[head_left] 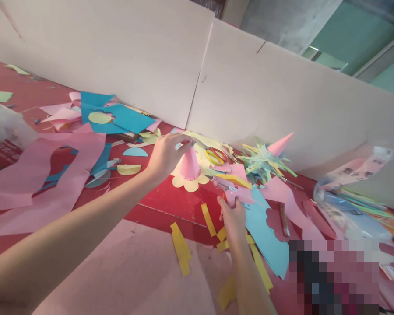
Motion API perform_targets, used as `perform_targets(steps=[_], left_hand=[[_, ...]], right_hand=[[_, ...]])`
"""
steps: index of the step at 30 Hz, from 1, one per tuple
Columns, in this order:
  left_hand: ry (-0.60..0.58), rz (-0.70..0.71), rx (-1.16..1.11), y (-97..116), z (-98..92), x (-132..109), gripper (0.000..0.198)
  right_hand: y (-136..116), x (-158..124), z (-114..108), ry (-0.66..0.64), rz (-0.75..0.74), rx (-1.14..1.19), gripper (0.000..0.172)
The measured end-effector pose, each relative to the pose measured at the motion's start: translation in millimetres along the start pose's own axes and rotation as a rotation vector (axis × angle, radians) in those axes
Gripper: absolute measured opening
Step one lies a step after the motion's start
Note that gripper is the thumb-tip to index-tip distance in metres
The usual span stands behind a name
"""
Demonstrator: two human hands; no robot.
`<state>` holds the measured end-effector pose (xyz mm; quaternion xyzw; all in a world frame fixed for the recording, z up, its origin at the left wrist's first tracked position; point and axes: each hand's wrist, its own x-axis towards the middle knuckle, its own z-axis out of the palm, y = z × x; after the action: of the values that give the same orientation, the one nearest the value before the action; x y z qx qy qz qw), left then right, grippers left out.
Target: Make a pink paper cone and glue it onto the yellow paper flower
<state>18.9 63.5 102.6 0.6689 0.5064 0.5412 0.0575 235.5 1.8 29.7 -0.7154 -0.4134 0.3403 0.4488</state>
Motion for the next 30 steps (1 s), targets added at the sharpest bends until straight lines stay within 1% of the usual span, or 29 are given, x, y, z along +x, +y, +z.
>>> perform_targets(steps=[2,6,9,13,16,18,20,23,25,27,30], left_hand=[[0.040,-0.012,0.006,1,-3.8,3,0.016],[0.165,-0.050,0.031,-3,-17.2,14,0.016],[0.201,-0.038,0.082,-10,-28.2,20,0.017],[0.158,0.063,0.206,-19,-36.1,22,0.017],[0.078,0.144,0.269,-20,-34.7,19,0.019],[0.027,0.168,0.263,-17,-31.8,17,0.020],[0.011,0.134,0.219,-12,-29.3,15,0.020],[0.035,0.001,0.112,-4,-27.4,17,0.021],[0.044,-0.059,0.057,-2,-25.4,19,0.021],[0.025,-0.071,0.032,-3,-20.4,18,0.019],[-0.045,-0.042,0.009,-9,-7.5,10,0.015]], right_hand=[[1,0,1,0.004,0.009,0.010,0.030],[1,0,1,0.029,0.006,-0.013,0.028],[-1,-2,1,0.037,-0.006,-0.033,0.026],[-2,-3,1,0.035,0.000,-0.028,0.027],[-1,-2,1,0.016,0.001,-0.014,0.027],[1,0,0,0.005,0.004,0.002,0.028],[4,2,1,0.011,0.012,0.008,0.031],[8,6,1,0.025,0.011,0.027,0.031],[10,8,1,0.026,-0.008,0.064,0.031],[11,8,1,0.030,-0.019,0.098,0.031],[11,8,2,0.024,-0.020,0.135,0.032]])
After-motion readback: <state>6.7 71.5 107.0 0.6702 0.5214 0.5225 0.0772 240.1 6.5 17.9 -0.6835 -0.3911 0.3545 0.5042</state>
